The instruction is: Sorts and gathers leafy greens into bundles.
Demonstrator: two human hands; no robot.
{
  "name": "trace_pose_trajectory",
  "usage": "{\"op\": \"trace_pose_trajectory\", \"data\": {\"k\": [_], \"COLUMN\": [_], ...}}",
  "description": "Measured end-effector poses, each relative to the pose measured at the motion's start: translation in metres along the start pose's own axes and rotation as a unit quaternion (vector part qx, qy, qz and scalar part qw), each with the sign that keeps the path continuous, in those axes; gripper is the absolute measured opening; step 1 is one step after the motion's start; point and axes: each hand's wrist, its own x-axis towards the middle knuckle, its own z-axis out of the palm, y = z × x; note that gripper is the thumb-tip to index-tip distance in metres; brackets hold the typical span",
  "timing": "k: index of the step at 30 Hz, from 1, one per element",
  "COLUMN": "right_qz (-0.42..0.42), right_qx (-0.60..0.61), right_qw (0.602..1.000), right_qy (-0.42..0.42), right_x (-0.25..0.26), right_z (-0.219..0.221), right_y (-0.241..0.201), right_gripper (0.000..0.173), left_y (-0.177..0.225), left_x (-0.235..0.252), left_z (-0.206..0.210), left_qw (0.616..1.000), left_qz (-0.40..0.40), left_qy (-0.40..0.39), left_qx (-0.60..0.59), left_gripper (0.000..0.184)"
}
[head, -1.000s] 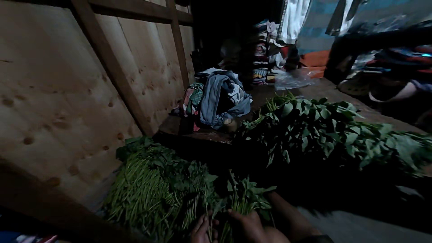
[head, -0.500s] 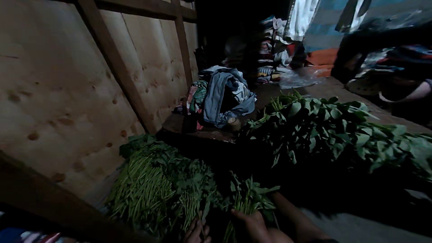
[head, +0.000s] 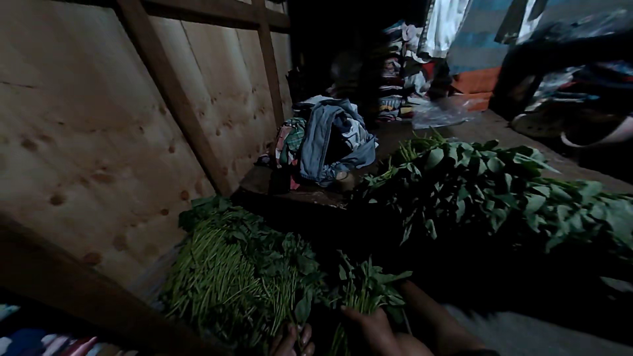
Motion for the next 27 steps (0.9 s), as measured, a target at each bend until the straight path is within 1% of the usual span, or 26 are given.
{"op": "trace_pose_trajectory", "data": {"k": [2,3,4,5,6,7,9,10,11,12,13,15,18,22,24,27], "right_qz": [-0.001,-0.002,-0.002,-0.004,-0.004,-0.003,-0.001,-0.001,-0.002,-0.003,-0.007,-0.018,-0.025,-0.024,-0.021,-0.014], "right_qx": [0.001,0.003,0.005,0.007,0.008,0.007,0.001,0.001,0.004,0.007,0.011,0.009,0.002,0.015,0.002,-0.024], "right_qw": [1.0,1.0,1.0,1.0,1.0,1.0,1.0,1.0,1.0,1.0,1.0,0.999,1.0,1.0,0.999,0.995], "right_qy": [0.001,0.001,-0.001,-0.002,-0.004,-0.006,-0.011,-0.015,-0.018,-0.021,-0.025,-0.025,-0.014,-0.01,-0.043,-0.091], "right_x": [0.0,0.0,0.0,0.0,0.0,0.0,0.0,0.001,0.0,0.0,-0.001,-0.001,-0.002,0.0,0.002,0.007], "right_z": [0.0,0.0,0.0,0.0,0.0,0.0,0.0,0.0,0.0,0.001,0.001,0.001,0.0,-0.003,-0.007,-0.011], "right_y": [0.0,0.001,0.001,0.001,0.0,0.0,0.0,0.0,0.0,0.0,0.0,0.001,0.001,0.002,0.003,0.006], "right_gripper": [0.054,0.054,0.054,0.054,0.053,0.053,0.054,0.055,0.055,0.055,0.054,0.051,0.049,0.055,0.057,0.06], "left_y": [0.0,0.0,0.0,-0.001,-0.003,-0.006,-0.013,-0.017,-0.02,-0.023,-0.025,-0.032,-0.029,-0.022,-0.017,-0.01], "left_x": [-0.001,0.0,0.001,0.002,0.004,0.005,0.004,0.002,-0.001,-0.006,-0.01,-0.014,-0.019,-0.018,-0.016,-0.014], "left_z": [0.002,0.004,0.005,0.006,0.007,0.008,0.008,0.009,0.012,0.018,0.025,0.031,0.044,0.045,0.047,0.05], "left_qw": [1.0,0.999,0.996,0.99,0.98,0.963,0.908,0.874,0.84,0.81,0.79,0.773,0.746,0.728,0.719,0.731], "left_qz": [0.006,0.013,0.022,0.033,0.048,0.072,0.149,0.184,0.207,0.217,0.214,0.196,0.188,0.146,0.125,0.075], "left_qy": [0.009,0.02,0.036,0.058,0.085,0.108,0.114,0.106,0.095,0.086,0.077,0.043,0.004,-0.027,-0.035,-0.057], "left_qx": [0.011,0.036,0.076,0.123,0.175,0.236,0.376,0.437,0.493,0.538,0.57,0.602,0.639,0.669,0.683,0.675], "left_gripper": [0.009,0.013,0.02,0.024,0.023,0.018,0.008,0.008,0.012,0.014,0.016,0.017,0.015,0.019,0.022,0.025]}}
